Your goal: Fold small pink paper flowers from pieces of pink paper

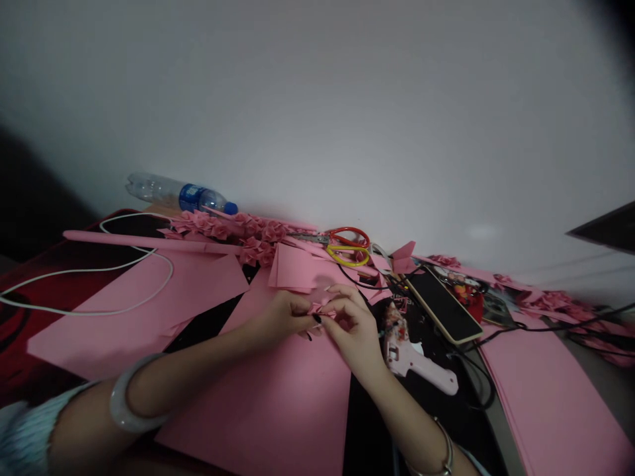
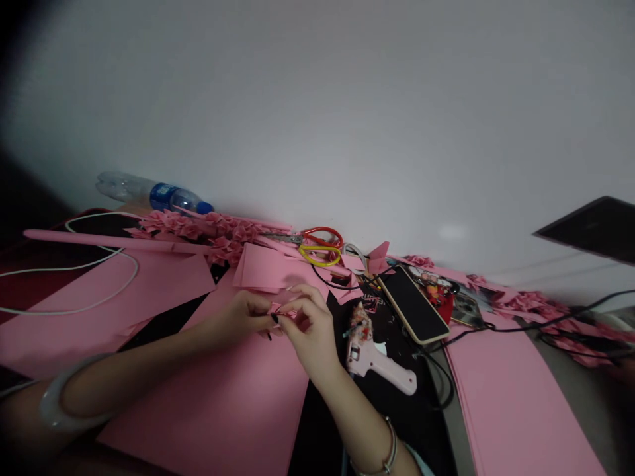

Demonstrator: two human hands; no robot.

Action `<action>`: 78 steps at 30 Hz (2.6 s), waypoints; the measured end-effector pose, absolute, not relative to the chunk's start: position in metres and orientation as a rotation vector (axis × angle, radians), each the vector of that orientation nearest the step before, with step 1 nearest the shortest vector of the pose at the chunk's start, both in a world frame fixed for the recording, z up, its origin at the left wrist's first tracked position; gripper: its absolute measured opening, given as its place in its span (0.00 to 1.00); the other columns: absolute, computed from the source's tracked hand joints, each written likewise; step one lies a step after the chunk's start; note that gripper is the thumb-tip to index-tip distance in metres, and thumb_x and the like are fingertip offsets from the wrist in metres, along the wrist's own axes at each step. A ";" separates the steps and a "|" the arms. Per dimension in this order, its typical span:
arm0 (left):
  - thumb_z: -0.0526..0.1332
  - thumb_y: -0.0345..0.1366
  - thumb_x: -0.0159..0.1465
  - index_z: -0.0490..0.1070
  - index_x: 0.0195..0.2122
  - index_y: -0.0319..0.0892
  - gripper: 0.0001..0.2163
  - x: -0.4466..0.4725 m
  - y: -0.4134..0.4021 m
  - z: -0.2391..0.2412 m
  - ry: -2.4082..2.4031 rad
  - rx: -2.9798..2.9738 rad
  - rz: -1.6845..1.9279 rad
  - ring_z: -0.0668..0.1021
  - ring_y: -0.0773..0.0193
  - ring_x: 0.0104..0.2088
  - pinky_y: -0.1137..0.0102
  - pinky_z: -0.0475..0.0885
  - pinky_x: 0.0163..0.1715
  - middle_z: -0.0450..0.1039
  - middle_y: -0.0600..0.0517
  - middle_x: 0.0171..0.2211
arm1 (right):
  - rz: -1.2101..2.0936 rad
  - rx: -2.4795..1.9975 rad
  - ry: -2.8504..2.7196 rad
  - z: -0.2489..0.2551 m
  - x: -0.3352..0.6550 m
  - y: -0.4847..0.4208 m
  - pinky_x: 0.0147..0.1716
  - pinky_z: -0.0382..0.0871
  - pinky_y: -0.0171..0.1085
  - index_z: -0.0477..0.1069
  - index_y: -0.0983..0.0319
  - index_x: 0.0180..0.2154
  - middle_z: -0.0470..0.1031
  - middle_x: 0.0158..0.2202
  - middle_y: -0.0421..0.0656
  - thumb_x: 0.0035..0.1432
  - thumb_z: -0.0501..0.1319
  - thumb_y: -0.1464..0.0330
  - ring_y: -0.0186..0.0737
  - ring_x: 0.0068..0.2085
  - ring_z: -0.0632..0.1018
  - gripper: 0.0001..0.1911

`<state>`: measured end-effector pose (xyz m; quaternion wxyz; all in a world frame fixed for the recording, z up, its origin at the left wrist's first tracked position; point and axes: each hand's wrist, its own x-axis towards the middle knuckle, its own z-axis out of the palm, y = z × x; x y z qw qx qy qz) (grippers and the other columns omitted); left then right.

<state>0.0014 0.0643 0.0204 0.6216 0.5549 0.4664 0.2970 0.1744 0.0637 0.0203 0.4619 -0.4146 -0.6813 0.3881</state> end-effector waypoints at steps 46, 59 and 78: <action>0.65 0.50 0.60 0.79 0.33 0.40 0.16 -0.002 0.062 0.031 0.924 1.226 0.662 0.80 0.65 0.31 0.74 0.73 0.34 0.81 0.50 0.30 | 0.927 -0.899 -1.765 0.024 0.183 0.062 0.48 0.68 0.42 0.80 0.59 0.32 0.75 0.51 0.49 0.70 0.52 0.60 0.44 0.47 0.76 0.21; 0.63 0.39 0.63 0.81 0.30 0.42 0.09 -0.007 0.061 0.028 0.749 1.322 0.548 0.80 0.64 0.32 0.74 0.73 0.35 0.82 0.54 0.28 | 1.339 -1.023 -1.826 0.018 0.177 0.065 0.21 0.61 0.34 0.65 0.59 0.23 0.66 0.19 0.37 0.66 0.54 0.51 0.35 0.21 0.67 0.25; 0.64 0.45 0.62 0.78 0.30 0.40 0.13 -0.007 0.063 0.027 0.789 1.311 0.605 0.80 0.65 0.29 0.73 0.73 0.32 0.80 0.51 0.26 | 1.070 -1.121 -1.815 0.016 0.176 0.065 0.23 0.59 0.33 0.63 0.58 0.28 0.63 0.21 0.35 0.66 0.55 0.59 0.34 0.23 0.65 0.16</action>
